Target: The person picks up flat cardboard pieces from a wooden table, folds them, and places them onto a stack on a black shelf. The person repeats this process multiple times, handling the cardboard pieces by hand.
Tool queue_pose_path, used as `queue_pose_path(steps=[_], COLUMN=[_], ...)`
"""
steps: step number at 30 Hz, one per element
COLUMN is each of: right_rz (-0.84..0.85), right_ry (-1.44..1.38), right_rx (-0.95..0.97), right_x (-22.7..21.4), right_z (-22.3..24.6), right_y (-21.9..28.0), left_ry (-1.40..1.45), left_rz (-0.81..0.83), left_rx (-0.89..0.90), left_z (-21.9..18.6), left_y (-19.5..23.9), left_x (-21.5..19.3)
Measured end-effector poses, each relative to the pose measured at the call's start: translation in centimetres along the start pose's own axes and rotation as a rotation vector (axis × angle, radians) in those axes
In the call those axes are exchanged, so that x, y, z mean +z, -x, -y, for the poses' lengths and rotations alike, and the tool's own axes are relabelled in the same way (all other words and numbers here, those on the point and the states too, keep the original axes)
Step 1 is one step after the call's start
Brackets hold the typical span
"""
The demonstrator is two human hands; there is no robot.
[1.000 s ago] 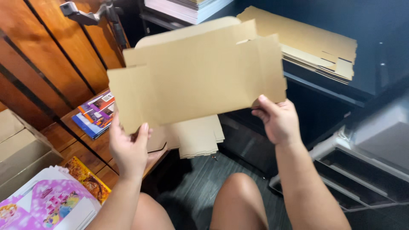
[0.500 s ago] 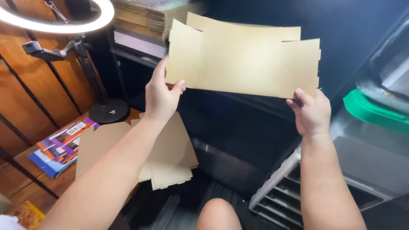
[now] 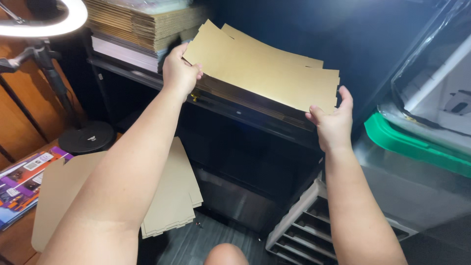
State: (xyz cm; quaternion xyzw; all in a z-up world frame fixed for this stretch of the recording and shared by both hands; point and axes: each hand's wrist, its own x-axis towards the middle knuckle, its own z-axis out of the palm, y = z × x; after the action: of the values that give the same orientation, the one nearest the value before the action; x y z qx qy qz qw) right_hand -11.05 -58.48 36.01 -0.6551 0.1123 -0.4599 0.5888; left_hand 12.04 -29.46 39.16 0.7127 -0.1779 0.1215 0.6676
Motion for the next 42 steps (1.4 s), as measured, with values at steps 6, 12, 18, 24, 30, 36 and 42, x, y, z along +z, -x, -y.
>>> queue_pose_path(steps=[6,12,18,24,30,36,42], right_rz=[0.041,-0.013,-0.038,-0.032,0.023,-0.009,-0.065], right_ry=[0.169,0.497,0.667,0.693,0.824,1.0,1.054], right_rx=[0.063,0.083,0.046,0.059,-0.002,-0.076,-0.146], right_x=[0.2,0.9,0.7,0.7,0.2,0.7,0.3], right_z=[-0.9,0.2,-1.1,-1.5,-2.2,-1.2,-1.7], right_y=[-0.9,-0.2,-0.6,-0.6,-0.5,0.6,2.3], left_ry=[0.015,-0.014,-0.273,-0.417,-0.513,-0.583,-0.634], left_rz=[-0.001,0.008,-0.002,0.052,0.068,0.07,0.029], left_rx=[-0.118,-0.211,-0.105,-0.109,-0.137,-0.122,-0.016], left_z=[1.8,2.4,3.1,2.7,3.0,3.2,5.9], left_y=[-2.0,-1.6,-1.6,-0.9,-0.9,-0.7,-1.1], left_x=[1.4,1.7,1.8,2.1,2.1,2.2,2.4])
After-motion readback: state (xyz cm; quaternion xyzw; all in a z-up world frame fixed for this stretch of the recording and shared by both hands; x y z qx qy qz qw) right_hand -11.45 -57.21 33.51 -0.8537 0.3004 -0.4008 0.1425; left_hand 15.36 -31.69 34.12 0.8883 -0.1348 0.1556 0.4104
